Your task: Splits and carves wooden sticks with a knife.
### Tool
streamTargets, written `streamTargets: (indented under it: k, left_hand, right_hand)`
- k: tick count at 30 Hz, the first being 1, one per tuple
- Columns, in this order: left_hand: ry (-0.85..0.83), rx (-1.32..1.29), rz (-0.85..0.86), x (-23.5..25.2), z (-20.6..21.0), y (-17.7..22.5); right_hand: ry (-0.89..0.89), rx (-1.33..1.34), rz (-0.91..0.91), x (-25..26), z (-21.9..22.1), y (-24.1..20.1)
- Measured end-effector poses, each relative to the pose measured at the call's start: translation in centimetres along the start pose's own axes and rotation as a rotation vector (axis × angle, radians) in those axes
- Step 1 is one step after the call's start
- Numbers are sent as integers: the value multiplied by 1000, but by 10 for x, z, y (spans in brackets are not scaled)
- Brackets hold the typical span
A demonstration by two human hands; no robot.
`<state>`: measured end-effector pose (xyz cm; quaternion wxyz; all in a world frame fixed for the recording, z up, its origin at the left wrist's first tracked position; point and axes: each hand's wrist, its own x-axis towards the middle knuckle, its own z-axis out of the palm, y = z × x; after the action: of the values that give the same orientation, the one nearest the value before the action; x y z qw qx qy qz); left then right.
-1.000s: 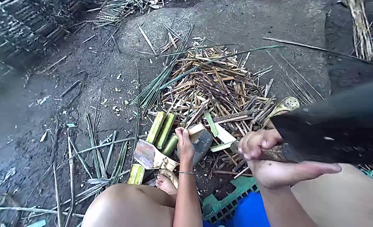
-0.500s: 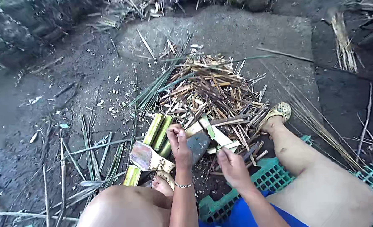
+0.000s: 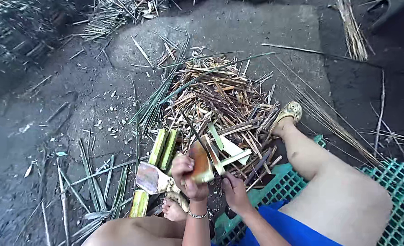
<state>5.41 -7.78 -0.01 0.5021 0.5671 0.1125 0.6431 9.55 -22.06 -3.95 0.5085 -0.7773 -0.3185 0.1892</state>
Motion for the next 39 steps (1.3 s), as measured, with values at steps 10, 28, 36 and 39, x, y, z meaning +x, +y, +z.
streamTargets:
  k: [10,28,36,39]
  left_hand:
    - [109,154,-223,-17,-2,-47]
    - [125,418,-538,-8,9,-72]
    - [302,417,-697,8,-18,-70]
    - [430,291,-815,10,-29,-68]
  right_hand:
    - [-258,-32,512,13,11,11]
    - [-476,-175,742,79,22,14]
    - [-415,46,774,101,38,52]
    - [-331,509,1086,97,31,68]
